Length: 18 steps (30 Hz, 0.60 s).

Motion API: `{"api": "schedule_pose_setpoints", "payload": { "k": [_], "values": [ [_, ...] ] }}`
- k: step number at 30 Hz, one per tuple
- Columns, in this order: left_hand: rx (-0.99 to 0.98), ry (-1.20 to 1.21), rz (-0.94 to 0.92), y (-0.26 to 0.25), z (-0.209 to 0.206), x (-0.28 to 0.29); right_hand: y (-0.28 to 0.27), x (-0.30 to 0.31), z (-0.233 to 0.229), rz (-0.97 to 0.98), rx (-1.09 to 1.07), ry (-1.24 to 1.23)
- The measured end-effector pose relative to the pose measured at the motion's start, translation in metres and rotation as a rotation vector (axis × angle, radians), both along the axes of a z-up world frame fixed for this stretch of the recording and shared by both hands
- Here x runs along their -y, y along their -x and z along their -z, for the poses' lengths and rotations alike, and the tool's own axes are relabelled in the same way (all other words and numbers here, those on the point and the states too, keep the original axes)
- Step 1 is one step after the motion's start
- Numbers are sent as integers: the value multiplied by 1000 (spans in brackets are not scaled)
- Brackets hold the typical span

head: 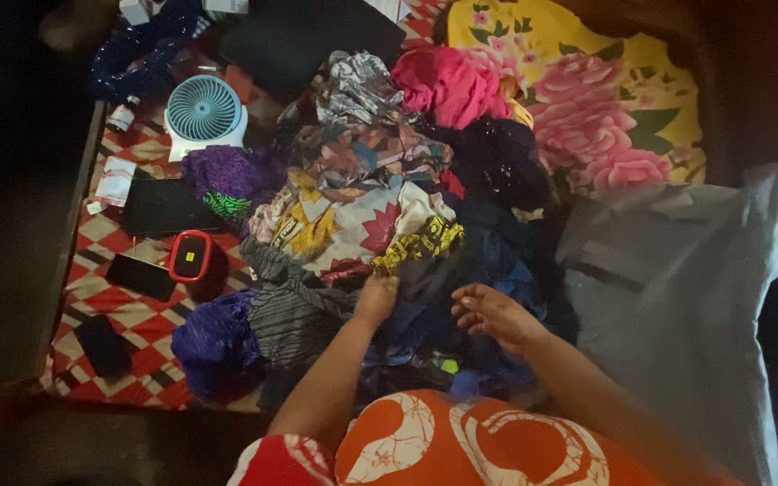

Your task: The person folds various items of clothing by hand on a bed and places them into a large white bag.

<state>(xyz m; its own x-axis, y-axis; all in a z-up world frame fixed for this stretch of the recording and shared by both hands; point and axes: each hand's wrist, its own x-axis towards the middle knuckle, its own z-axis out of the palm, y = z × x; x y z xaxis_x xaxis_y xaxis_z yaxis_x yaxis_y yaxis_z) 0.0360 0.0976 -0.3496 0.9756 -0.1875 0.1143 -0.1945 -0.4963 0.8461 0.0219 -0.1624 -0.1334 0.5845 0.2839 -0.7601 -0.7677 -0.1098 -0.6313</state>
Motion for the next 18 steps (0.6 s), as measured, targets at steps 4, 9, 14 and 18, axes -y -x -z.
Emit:
{"api": "schedule_pose_setpoints", "payload": {
  "k": [4,9,14,18],
  "values": [
    [-600,-151,-403,-9,23,-8,12,11,6,1,20,-22],
    [-718,-258,-488,-11,24,-6,26,37,20,36,-5,-35],
    [-448,-258,-142,-21,10,-18,31,52,15,64,-11,0],
    [-384,250,-38,-14,-15,-22,31,53,6,77,-12,-44]
  ]
}}
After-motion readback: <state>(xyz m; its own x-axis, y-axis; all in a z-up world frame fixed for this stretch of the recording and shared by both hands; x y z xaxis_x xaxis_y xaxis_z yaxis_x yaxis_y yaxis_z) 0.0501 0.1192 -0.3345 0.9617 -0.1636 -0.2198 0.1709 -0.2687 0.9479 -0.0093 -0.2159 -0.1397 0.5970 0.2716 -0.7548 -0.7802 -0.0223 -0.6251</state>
